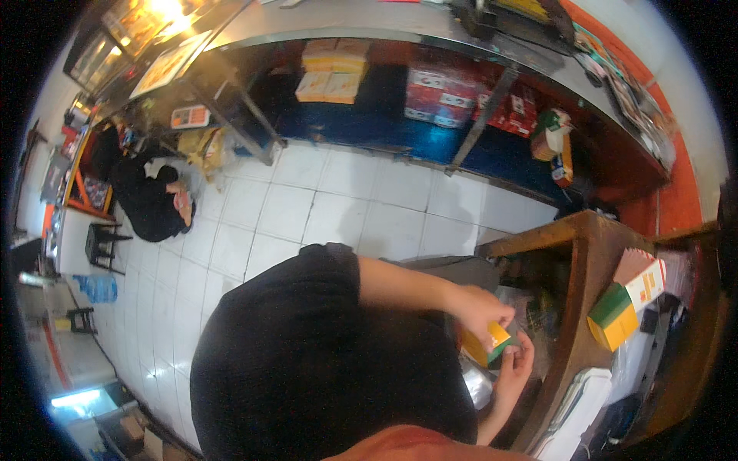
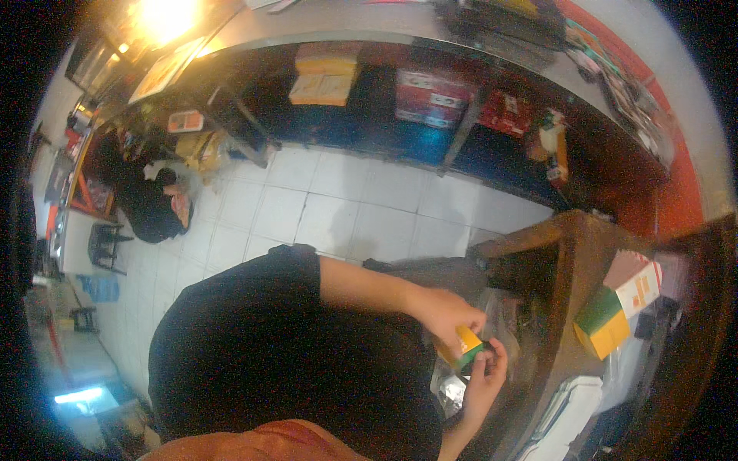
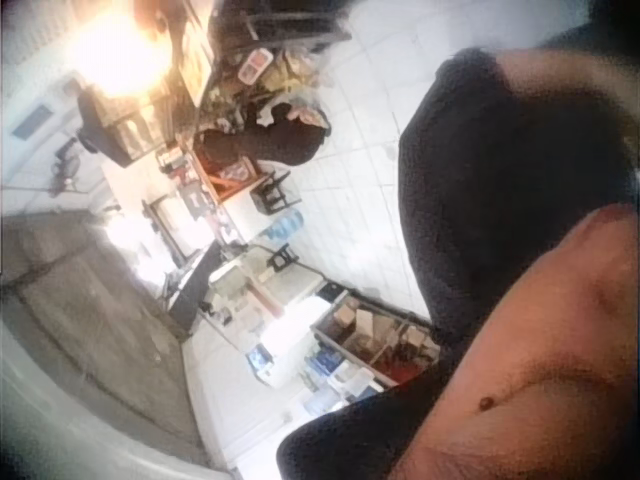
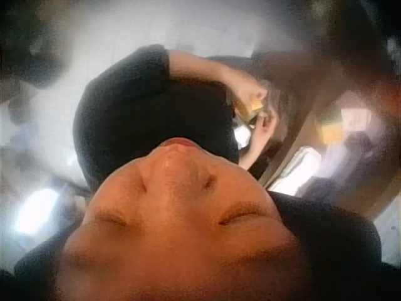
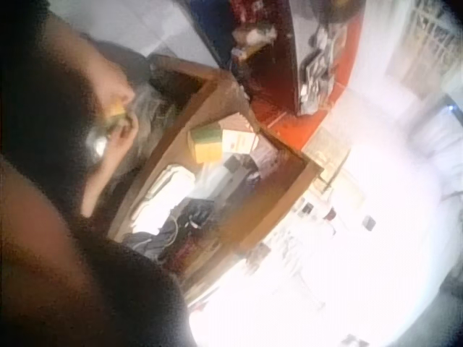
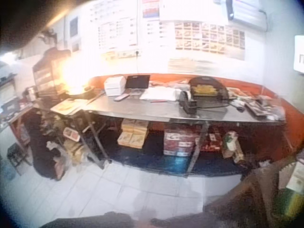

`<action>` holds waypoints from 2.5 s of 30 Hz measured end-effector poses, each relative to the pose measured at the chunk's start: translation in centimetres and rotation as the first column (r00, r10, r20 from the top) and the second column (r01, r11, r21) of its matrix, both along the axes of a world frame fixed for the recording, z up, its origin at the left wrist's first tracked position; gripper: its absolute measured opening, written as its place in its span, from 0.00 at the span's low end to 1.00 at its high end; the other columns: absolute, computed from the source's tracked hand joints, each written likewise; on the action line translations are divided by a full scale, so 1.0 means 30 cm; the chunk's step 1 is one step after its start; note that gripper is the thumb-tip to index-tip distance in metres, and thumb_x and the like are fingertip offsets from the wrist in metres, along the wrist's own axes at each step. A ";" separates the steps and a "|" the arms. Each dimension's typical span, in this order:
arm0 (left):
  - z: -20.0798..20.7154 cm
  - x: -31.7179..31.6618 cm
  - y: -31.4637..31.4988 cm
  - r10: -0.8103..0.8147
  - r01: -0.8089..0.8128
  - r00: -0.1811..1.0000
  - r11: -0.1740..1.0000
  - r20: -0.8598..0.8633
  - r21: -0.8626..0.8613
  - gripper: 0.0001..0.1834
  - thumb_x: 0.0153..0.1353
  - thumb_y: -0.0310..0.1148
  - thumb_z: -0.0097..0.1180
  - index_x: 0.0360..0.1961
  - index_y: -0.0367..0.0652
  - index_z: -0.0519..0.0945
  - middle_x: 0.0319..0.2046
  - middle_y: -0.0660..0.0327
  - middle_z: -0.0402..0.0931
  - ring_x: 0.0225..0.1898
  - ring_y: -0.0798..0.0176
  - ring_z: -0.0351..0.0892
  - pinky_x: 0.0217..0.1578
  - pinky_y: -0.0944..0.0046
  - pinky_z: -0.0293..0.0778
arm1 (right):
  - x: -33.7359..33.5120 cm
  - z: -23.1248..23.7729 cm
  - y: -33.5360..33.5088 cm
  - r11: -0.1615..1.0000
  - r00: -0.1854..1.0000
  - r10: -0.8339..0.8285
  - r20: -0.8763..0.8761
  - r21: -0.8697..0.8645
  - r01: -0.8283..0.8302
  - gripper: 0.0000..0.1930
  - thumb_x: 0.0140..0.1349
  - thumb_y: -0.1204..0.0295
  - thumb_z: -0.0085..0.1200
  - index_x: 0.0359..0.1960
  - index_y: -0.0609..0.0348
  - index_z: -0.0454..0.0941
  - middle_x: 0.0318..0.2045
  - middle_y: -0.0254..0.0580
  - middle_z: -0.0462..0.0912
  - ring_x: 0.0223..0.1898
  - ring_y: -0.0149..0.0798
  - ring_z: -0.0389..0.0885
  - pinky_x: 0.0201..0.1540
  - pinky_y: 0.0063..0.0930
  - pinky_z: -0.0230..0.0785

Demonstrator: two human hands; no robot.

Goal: The person assembles small, flat-packed cardboard boxes by folding the flaps and securing them with adhesive. They handle multiple boxes one by one, folding the sides and bottom to form the box shape.

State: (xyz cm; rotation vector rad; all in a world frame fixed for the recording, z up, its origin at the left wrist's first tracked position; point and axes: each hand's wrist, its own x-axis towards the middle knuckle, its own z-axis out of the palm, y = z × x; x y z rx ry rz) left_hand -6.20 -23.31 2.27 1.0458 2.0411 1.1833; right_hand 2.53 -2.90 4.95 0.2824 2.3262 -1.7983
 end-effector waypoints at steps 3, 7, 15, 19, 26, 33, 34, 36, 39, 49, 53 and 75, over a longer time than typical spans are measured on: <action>-0.052 -0.074 -0.046 -0.175 0.149 0.955 0.981 -0.238 -0.124 0.22 0.54 0.45 0.60 0.45 0.43 0.73 0.38 0.56 0.76 0.38 0.59 0.78 0.36 0.61 0.74 | -0.011 0.017 0.038 0.993 0.965 -0.105 -0.241 0.019 0.113 0.13 0.65 0.73 0.44 0.49 0.62 0.69 0.44 0.39 0.72 0.49 0.32 0.69 0.54 0.26 0.58; -0.053 -0.052 -0.014 -0.197 0.078 0.862 0.962 0.467 0.262 0.19 0.62 0.43 0.53 0.47 0.41 0.70 0.38 0.60 0.76 0.41 0.63 0.77 0.38 0.62 0.74 | -0.076 -0.002 0.069 0.929 0.901 -0.261 -0.347 0.163 0.332 0.17 0.65 0.68 0.44 0.53 0.63 0.67 0.51 0.47 0.70 0.53 0.41 0.67 0.58 0.33 0.57; -0.084 -0.020 0.160 -0.052 -0.380 0.721 0.804 0.691 0.457 0.17 0.66 0.39 0.46 0.53 0.43 0.70 0.42 0.61 0.74 0.45 0.66 0.73 0.47 0.66 0.69 | -0.013 -0.083 -0.073 0.899 0.884 -0.052 -0.464 0.364 0.244 0.20 0.61 0.75 0.49 0.56 0.63 0.68 0.48 0.54 0.72 0.52 0.49 0.70 0.55 0.39 0.61; -0.047 -0.049 0.183 0.263 -0.271 0.962 0.868 0.079 0.416 0.15 0.62 0.34 0.51 0.48 0.41 0.77 0.39 0.58 0.74 0.42 0.59 0.74 0.47 0.63 0.69 | -0.018 -0.102 -0.039 0.884 0.805 -0.377 -0.458 0.083 0.461 0.11 0.60 0.75 0.52 0.43 0.64 0.76 0.37 0.46 0.79 0.41 0.43 0.77 0.47 0.34 0.68; 0.022 -0.082 0.214 0.365 -0.328 0.926 0.902 -0.092 0.280 0.09 0.59 0.28 0.53 0.39 0.38 0.81 0.30 0.56 0.79 0.29 0.66 0.77 0.31 0.67 0.72 | -0.035 -0.004 0.011 0.885 0.792 -0.396 -0.464 0.036 0.464 0.08 0.57 0.70 0.57 0.35 0.59 0.80 0.36 0.43 0.78 0.38 0.42 0.77 0.42 0.33 0.69; 0.024 -0.056 0.372 0.262 -0.103 0.897 0.907 -0.356 0.408 0.10 0.54 0.23 0.51 0.38 0.37 0.79 0.29 0.54 0.78 0.30 0.62 0.79 0.32 0.64 0.72 | 0.108 0.007 0.049 0.810 0.729 -0.523 -0.441 0.009 0.586 0.09 0.56 0.68 0.60 0.33 0.61 0.80 0.33 0.39 0.77 0.34 0.32 0.78 0.37 0.25 0.70; 0.018 -0.045 0.398 0.256 -0.073 0.894 0.893 -0.368 0.443 0.10 0.54 0.23 0.51 0.38 0.37 0.79 0.30 0.54 0.78 0.31 0.62 0.79 0.33 0.63 0.73 | 0.119 -0.002 0.051 0.773 0.691 -0.596 -0.408 -0.060 0.631 0.09 0.56 0.68 0.61 0.32 0.61 0.80 0.32 0.38 0.77 0.33 0.30 0.78 0.36 0.24 0.70; 0.011 -0.012 0.432 0.173 -0.080 0.962 0.919 -0.210 0.387 0.11 0.55 0.24 0.51 0.40 0.37 0.77 0.31 0.53 0.78 0.34 0.60 0.79 0.36 0.62 0.72 | 0.145 -0.004 0.038 0.714 0.628 -0.682 -0.375 -0.153 0.683 0.08 0.55 0.69 0.62 0.29 0.60 0.79 0.31 0.35 0.76 0.29 0.26 0.75 0.32 0.21 0.69; 0.003 0.055 0.472 -0.003 0.055 0.991 0.921 -0.134 0.385 0.13 0.59 0.27 0.50 0.45 0.36 0.74 0.34 0.52 0.77 0.38 0.57 0.78 0.39 0.61 0.72 | 0.200 0.024 0.026 0.646 0.573 -0.760 -0.306 -0.264 0.716 0.08 0.55 0.68 0.62 0.29 0.60 0.80 0.31 0.35 0.76 0.28 0.26 0.74 0.31 0.21 0.67; -0.001 0.202 0.529 -0.403 0.481 0.871 0.815 -0.280 0.325 0.16 0.65 0.27 0.40 0.52 0.33 0.70 0.43 0.47 0.76 0.44 0.52 0.77 0.45 0.60 0.71 | 0.402 -0.063 -0.047 0.599 0.500 -0.644 -0.579 0.025 0.800 0.16 0.61 0.75 0.49 0.50 0.63 0.71 0.48 0.48 0.69 0.49 0.47 0.71 0.51 0.31 0.64; -0.009 0.211 0.547 -0.483 0.641 0.737 0.721 -0.473 0.264 0.14 0.61 0.23 0.40 0.46 0.34 0.74 0.39 0.46 0.75 0.42 0.45 0.75 0.44 0.55 0.70 | 0.481 -0.042 -0.063 0.563 0.534 -0.640 -0.553 0.136 0.815 0.16 0.58 0.74 0.51 0.49 0.62 0.70 0.47 0.49 0.69 0.50 0.50 0.71 0.51 0.35 0.66; -0.004 0.102 0.553 -0.818 0.593 0.490 0.566 -0.301 -0.573 0.10 0.55 0.35 0.58 0.35 0.41 0.80 0.32 0.52 0.80 0.34 0.53 0.80 0.35 0.59 0.71 | 0.559 -0.284 0.019 0.441 0.757 -0.586 -0.288 0.671 0.596 0.09 0.54 0.65 0.53 0.37 0.50 0.77 0.32 0.42 0.79 0.37 0.44 0.79 0.43 0.45 0.63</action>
